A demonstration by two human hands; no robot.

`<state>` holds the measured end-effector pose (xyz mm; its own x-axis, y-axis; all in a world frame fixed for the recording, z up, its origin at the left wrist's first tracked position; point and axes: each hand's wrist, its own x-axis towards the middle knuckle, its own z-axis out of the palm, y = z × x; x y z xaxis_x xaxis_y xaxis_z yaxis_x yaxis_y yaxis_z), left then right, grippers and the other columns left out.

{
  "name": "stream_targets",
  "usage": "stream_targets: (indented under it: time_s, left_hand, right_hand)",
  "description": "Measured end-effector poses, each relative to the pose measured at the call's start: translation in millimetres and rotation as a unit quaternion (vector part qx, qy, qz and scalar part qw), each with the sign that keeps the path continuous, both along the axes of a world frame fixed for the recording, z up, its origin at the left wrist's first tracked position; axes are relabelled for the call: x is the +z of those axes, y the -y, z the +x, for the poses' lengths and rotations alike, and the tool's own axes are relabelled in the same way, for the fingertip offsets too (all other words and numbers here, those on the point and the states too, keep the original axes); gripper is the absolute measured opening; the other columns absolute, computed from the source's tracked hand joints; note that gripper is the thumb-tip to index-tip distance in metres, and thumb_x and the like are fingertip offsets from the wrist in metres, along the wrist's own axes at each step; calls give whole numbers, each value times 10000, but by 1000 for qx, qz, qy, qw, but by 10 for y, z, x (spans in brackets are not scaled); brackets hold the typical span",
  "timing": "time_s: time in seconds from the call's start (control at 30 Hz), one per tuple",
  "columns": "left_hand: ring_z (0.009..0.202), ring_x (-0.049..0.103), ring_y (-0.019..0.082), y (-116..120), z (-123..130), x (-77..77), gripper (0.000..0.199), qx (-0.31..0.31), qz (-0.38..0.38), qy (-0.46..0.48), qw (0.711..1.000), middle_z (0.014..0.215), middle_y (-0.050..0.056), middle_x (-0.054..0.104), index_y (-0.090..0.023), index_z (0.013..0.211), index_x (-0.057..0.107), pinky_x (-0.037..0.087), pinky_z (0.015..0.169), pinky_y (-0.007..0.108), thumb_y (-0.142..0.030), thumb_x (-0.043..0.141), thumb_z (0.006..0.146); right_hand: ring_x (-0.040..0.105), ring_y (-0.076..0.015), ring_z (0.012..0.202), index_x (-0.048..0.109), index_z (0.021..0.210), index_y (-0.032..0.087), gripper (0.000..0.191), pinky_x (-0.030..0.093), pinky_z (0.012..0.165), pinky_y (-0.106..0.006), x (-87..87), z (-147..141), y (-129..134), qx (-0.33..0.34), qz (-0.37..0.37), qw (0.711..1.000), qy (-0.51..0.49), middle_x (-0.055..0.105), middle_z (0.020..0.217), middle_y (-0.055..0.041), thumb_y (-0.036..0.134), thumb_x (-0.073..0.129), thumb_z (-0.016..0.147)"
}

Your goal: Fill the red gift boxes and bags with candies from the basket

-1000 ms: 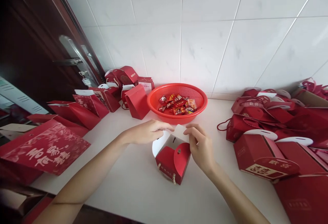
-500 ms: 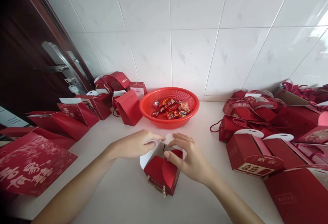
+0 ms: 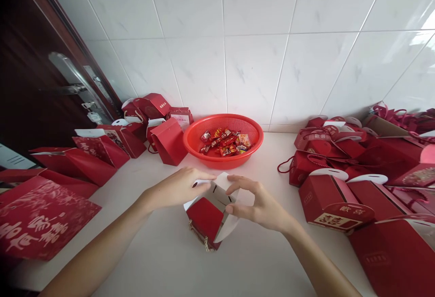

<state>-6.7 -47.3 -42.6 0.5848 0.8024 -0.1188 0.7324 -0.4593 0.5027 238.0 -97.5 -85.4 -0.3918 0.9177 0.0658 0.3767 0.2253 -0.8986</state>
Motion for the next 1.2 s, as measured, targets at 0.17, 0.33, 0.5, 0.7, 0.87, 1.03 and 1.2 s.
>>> stream_targets:
  time_s: [0.17,0.33,0.5,0.7,0.87,1.03,1.2]
  left_hand:
    - [1269,597,336,35,27,51,543,43,-31,-33,998,1366,57,676,-240,1347,660,495,960,365,-450,636,847]
    - [1275,584,342,18,-4,64,658,40,-39,-63,996,1386,62,659,-263,1396,607,474,994,381,-523,688,797]
    - [1274,588,323,-17,-52,87,666,3,-63,-48,997,1395,59,652,-264,1398,600,478,971,358,-661,569,864]
    - [1189,646,332,55,59,45,482,51,5,-76,996,1255,68,731,-247,1315,656,497,931,382,-396,558,868]
    - [1244,614,340,-3,4,83,603,18,-16,-109,994,1337,70,687,-250,1408,590,478,1001,403,-334,597,811]
    - [1350,539,340,-184,-206,216,921,-73,-141,-94,983,1496,79,564,-268,1517,467,433,1092,400,-525,797,696]
    - [1456,410,358,-223,-319,200,1309,-110,-189,-114,969,1631,77,366,-317,1606,240,366,1162,422,-512,922,506]
  right_hand:
    - [464,-337,1424,720,1214,325,528,441,1123,-508,-47,69,-40,60,37,997,24,529,1520,-81,465,850,722]
    - [510,-335,1389,709,1249,345,580,464,1111,-491,-78,67,-77,73,54,995,27,538,1511,-78,444,874,702]
    - [445,-348,1438,704,1254,334,598,432,1132,-526,-94,61,-81,74,50,995,40,508,1538,-88,471,873,697]
    - [425,-343,1453,705,1250,328,592,413,1148,-520,-92,39,-73,70,53,995,41,506,1540,-87,472,871,700]
    - [468,-346,1420,712,1237,344,576,436,1124,-522,-107,30,-71,69,53,995,46,510,1535,-85,473,870,698]
    - [492,-354,1397,728,1213,342,558,447,1107,-536,-109,25,-71,72,54,995,51,513,1531,-93,475,873,691]
    - [455,-350,1425,719,1221,344,566,402,1140,-557,-138,26,-89,68,39,996,51,484,1554,-86,498,864,696]
